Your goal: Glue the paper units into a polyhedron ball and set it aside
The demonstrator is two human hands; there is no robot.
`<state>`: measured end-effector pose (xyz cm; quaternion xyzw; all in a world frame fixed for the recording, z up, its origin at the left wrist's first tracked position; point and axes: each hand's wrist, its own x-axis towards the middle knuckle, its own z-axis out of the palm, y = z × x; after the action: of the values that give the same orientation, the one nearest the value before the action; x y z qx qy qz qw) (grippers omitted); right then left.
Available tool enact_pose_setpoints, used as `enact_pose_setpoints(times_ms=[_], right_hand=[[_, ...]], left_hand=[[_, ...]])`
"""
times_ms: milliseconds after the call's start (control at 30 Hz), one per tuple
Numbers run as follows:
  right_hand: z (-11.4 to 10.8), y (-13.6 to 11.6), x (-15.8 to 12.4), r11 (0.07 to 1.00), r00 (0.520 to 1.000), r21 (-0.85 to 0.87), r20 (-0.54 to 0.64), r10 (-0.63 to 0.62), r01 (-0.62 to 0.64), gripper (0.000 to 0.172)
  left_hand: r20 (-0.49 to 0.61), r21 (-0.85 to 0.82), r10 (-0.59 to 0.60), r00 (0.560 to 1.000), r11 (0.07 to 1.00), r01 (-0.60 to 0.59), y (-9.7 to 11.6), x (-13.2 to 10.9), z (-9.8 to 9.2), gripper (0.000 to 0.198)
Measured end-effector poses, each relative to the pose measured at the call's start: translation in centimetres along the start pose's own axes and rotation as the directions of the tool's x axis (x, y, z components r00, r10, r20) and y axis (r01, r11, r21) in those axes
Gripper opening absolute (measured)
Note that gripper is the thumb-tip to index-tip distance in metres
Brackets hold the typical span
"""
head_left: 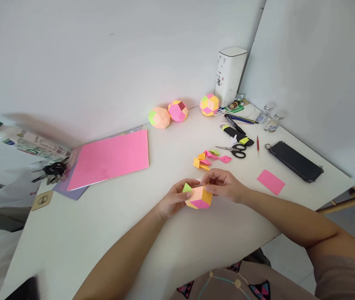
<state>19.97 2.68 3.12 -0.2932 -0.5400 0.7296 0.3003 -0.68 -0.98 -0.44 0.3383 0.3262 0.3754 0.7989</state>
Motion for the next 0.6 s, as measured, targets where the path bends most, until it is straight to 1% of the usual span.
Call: enact_pose_setpoints(times_ms=[100, 233, 367, 433, 500, 567, 600], right_hand=[[-0.12, 0.05, 0.06, 1.000, 0.997, -0.015, 0.070, 0.027, -0.026, 0.022], [-0.19, 0.27, 0.11, 0.999, 0.986, -0.023, 0.159, 0.046, -0.043, 0.026], [-0.11, 0.33, 0.10, 0.996, 0.976, -0.021, 0.198, 0.091, -0.089, 0.026], [-0.06, 0.30, 0.08, 0.997, 0.982, -0.006, 0.167, 0.083, -0.083, 0.024], [-0.03, 0.25, 0.05, 0.999, 0.994, 0.016, 0.098, 0.042, -0.044, 0.020], [0.01, 0.19, -0.01, 0.999, 1.000, 0.028, -0.005, -0.018, 0.018, 0.018], [0.05, 0.15, -0.05, 0.998, 0.997, 0.034, -0.050, -0.053, 0.054, 0.018]], left_hand=[[-0.038, -0.033, -0.002, 0.999, 0.999, 0.001, -0.05, 0.09, -0.07, 0.032], [-0.035, -0.044, -0.009, 0.999, 0.999, 0.007, 0.05, 0.20, 0.13, 0.033], [-0.064, -0.076, -0.008, 0.998, 0.997, 0.003, 0.03, 0.19, 0.29, 0.035], [-0.092, -0.088, 0.013, 0.996, 0.996, -0.021, -0.04, 0.15, 0.35, 0.041], [-0.092, -0.097, 0.049, 0.995, 0.994, -0.058, -0.10, 0.13, 0.43, 0.053], [-0.050, -0.106, 0.087, 0.995, 0.990, -0.092, -0.13, 0.15, 0.54, 0.063], [-0.018, -0.104, 0.107, 0.994, 0.989, -0.108, -0.14, 0.18, 0.59, 0.064]])
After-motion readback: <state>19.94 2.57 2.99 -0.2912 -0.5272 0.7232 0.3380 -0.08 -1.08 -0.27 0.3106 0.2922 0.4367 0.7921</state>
